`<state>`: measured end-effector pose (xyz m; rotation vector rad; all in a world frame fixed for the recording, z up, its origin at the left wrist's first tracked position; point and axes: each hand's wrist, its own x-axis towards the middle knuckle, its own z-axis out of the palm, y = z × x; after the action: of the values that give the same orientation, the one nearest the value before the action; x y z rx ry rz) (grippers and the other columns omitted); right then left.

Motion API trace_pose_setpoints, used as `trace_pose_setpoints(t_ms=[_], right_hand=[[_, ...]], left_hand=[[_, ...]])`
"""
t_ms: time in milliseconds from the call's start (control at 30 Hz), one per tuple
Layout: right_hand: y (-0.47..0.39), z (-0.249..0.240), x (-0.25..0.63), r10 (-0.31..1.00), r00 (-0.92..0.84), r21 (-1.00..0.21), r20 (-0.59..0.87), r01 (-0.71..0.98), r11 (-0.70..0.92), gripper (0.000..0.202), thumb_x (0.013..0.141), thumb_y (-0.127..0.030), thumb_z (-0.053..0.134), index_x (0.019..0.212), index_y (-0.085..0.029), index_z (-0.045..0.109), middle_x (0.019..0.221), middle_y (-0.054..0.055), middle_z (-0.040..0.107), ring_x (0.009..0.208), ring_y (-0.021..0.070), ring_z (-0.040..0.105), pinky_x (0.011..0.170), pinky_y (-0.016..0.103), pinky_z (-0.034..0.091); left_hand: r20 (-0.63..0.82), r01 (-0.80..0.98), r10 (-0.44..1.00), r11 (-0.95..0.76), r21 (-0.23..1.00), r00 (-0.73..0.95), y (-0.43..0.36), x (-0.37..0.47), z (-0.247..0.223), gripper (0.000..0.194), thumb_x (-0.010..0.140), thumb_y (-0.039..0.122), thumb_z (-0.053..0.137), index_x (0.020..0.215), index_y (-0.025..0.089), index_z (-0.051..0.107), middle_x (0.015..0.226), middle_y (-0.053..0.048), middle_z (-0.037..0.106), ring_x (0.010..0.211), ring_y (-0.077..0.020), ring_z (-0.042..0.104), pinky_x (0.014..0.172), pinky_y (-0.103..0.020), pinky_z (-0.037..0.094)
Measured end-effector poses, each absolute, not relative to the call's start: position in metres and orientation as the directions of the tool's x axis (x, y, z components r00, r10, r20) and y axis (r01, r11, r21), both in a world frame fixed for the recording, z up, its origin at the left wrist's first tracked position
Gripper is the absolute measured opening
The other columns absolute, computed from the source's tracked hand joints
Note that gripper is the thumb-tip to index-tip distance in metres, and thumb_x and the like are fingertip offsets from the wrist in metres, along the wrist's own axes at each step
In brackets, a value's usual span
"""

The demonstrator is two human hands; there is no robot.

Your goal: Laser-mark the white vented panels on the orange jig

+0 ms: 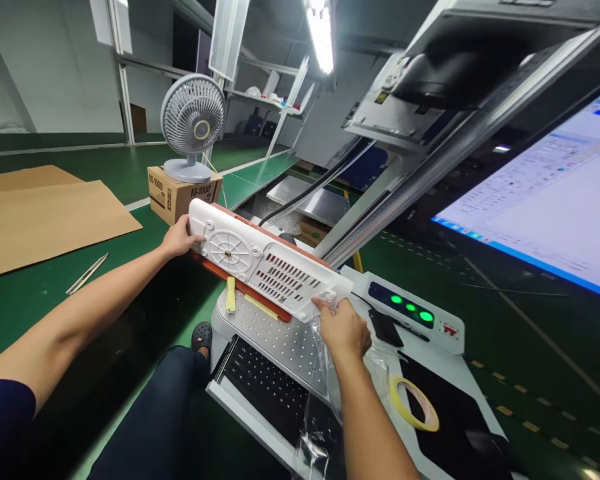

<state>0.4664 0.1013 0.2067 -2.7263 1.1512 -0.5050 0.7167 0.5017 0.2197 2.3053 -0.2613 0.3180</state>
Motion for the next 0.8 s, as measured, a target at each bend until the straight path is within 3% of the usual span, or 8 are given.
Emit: trace_pose_setpoints(t_ms=[100, 200, 300, 367, 467, 567, 667, 800], right_hand=[[0.116, 0.211, 0.464, -0.738, 0.638, -0.255, 0.22, -0.692, -0.675, 0.062, 0.106, -0.07, 0.05, 0.129, -0.018, 0.075, 0.114, 0.022, 0.078, 0.108, 0.0379, 0.074, 0.093, 0.049, 0.058], [0.125, 0.214, 0.458, -0.724, 0.672, -0.257, 0.158, -0.68, -0.687, 0.053, 0.107, -0.063, 0.055, 0.13, -0.019, 0.074, 0.118, 0.021, 0.078, 0.111, 0.0362, 0.074, 0.095, 0.047, 0.057], [0.127, 0.216, 0.449, -0.715, 0.683, -0.299, 0.152, -0.658, -0.691, 0.049, 0.107, -0.059, 0.058, 0.137, -0.022, 0.07, 0.123, 0.018, 0.077, 0.112, 0.0345, 0.074, 0.096, 0.045, 0.056], [0.126, 0.218, 0.443, -0.717, 0.668, -0.349, 0.199, -0.636, -0.688, 0.055, 0.106, -0.06, 0.06, 0.146, -0.023, 0.064, 0.128, 0.017, 0.076, 0.114, 0.0343, 0.073, 0.097, 0.045, 0.056], [0.127, 0.228, 0.437, -0.714, 0.63, -0.422, 0.306, -0.583, -0.695, 0.075, 0.102, -0.059, 0.066, 0.164, -0.022, 0.045, 0.138, 0.016, 0.073, 0.119, 0.0346, 0.072, 0.098, 0.044, 0.055], [0.129, 0.243, 0.437, -0.663, 0.627, -0.413, 0.409, -0.52, -0.747, 0.09, 0.1, -0.055, 0.07, 0.174, -0.026, 0.029, 0.146, 0.015, 0.069, 0.124, 0.0334, 0.07, 0.099, 0.042, 0.055], [0.13, 0.256, 0.441, -0.61, 0.673, -0.316, 0.418, -0.522, -0.792, 0.076, 0.103, -0.05, 0.068, 0.171, -0.033, 0.041, 0.146, 0.014, 0.07, 0.12, 0.0332, 0.072, 0.099, 0.042, 0.055], [0.125, 0.256, 0.443, -0.596, 0.707, -0.211, 0.38, -0.562, -0.8, 0.067, 0.107, -0.052, 0.062, 0.17, -0.035, 0.048, 0.137, 0.016, 0.075, 0.111, 0.0345, 0.075, 0.095, 0.045, 0.057]], left_hand=[[0.3, -0.289, -0.107, -0.685, 0.668, 0.948, 0.502, 0.714, 0.221, 0.076, 0.087, 0.051, 0.083, 0.149, 0.026, 0.049, 0.144, -0.017, 0.071, 0.13, -0.0424, 0.069, 0.106, -0.055, 0.057], [0.445, -0.4, -0.11, -0.659, 0.637, 0.889, 0.5, 0.706, 0.226, 0.092, 0.084, 0.046, 0.081, 0.162, 0.023, 0.038, 0.163, -0.02, 0.056, 0.15, -0.0418, 0.056, 0.12, -0.058, 0.051], [0.672, -0.562, -0.125, -0.669, 0.486, 0.73, 0.49, 0.699, 0.238, 0.096, 0.088, 0.035, 0.07, 0.171, 0.016, 0.028, 0.179, -0.022, 0.034, 0.169, -0.0386, 0.029, 0.136, -0.058, 0.032], [0.738, -0.638, -0.222, -0.689, 0.343, 0.637, 0.476, 0.695, 0.249, 0.082, 0.092, 0.033, 0.063, 0.168, 0.015, 0.039, 0.179, -0.019, 0.036, 0.171, -0.0382, 0.023, 0.14, -0.059, 0.023], [0.735, -0.703, -0.377, -0.686, 0.188, 0.564, 0.445, 0.692, 0.267, 0.06, 0.103, 0.039, 0.052, 0.158, 0.017, 0.057, 0.173, -0.016, 0.047, 0.169, -0.0394, 0.026, 0.139, -0.062, 0.02], [0.715, -0.722, -0.451, -0.683, 0.107, 0.534, 0.415, 0.69, 0.276, 0.052, 0.112, 0.048, 0.039, 0.145, 0.021, 0.069, 0.153, -0.017, 0.067, 0.153, -0.0396, 0.049, 0.135, -0.066, 0.02], [0.75, -0.684, -0.424, -0.727, 0.052, 0.508, 0.397, 0.689, 0.274, 0.053, 0.113, 0.048, 0.034, 0.127, 0.022, 0.077, 0.124, -0.017, 0.076, 0.128, -0.0377, 0.063, 0.128, -0.065, 0.027], [0.797, -0.666, -0.379, -0.745, 0.04, 0.471, 0.392, 0.693, 0.269, 0.051, 0.113, 0.046, 0.034, 0.122, 0.022, 0.078, 0.118, -0.018, 0.074, 0.123, -0.0377, 0.062, 0.124, -0.062, 0.029]])
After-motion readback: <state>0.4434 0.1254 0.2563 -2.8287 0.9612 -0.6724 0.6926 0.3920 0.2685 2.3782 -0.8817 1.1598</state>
